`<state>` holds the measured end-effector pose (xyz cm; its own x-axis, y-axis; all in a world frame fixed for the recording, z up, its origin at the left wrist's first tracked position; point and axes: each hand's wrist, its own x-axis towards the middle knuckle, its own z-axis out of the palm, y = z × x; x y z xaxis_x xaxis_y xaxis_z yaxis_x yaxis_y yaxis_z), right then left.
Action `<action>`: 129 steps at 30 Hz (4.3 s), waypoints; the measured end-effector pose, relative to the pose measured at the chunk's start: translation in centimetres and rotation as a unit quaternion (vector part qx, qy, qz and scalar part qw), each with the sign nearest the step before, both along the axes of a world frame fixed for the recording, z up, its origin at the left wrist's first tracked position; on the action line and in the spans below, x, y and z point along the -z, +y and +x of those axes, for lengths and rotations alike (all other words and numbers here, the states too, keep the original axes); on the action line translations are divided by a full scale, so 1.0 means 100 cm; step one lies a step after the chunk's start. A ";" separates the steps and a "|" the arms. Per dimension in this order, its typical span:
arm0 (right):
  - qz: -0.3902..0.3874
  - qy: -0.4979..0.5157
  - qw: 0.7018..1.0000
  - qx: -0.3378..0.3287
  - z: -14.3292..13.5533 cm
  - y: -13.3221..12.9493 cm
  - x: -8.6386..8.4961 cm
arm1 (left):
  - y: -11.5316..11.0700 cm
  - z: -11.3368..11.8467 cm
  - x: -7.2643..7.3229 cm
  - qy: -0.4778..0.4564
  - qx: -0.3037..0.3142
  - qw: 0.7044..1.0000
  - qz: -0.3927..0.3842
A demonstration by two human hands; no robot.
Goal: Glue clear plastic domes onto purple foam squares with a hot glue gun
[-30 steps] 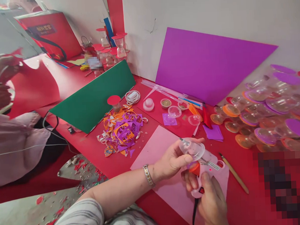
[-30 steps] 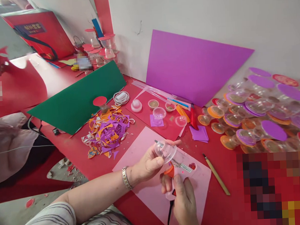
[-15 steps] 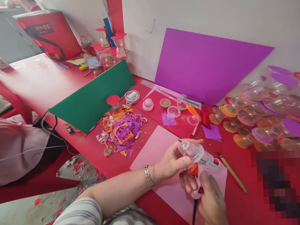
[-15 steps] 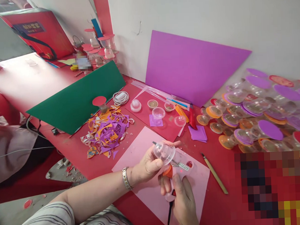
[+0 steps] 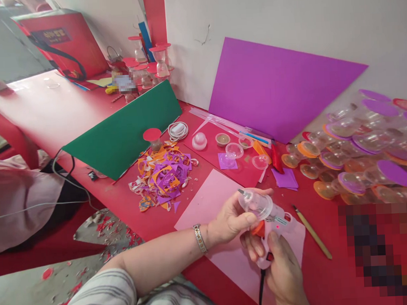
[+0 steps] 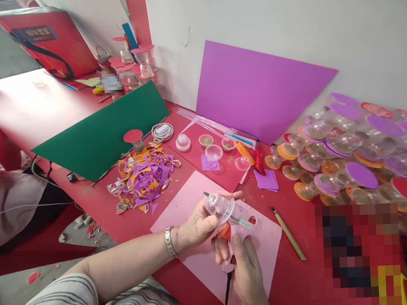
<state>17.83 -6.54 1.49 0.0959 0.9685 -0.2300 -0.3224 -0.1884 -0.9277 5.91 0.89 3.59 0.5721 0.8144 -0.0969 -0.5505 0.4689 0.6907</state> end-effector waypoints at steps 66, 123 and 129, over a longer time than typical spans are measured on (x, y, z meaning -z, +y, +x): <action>0.248 -0.539 0.802 0.079 0.009 0.001 0.019 | 0.004 0.008 0.003 -0.133 -0.051 0.987 -0.069; 0.198 -0.485 0.849 0.071 0.006 -0.005 0.020 | 0.006 -0.001 0.006 -0.107 -0.021 0.994 -0.012; 0.069 -0.249 0.963 0.080 -0.010 -0.010 0.012 | 0.007 -0.006 0.008 -0.051 -0.018 0.998 0.033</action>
<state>16.87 -7.50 0.29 0.3126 0.9498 0.0124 0.1545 -0.0380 -0.9873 5.32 1.55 2.80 0.5466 0.8373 0.0144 -0.6354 0.4035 0.6584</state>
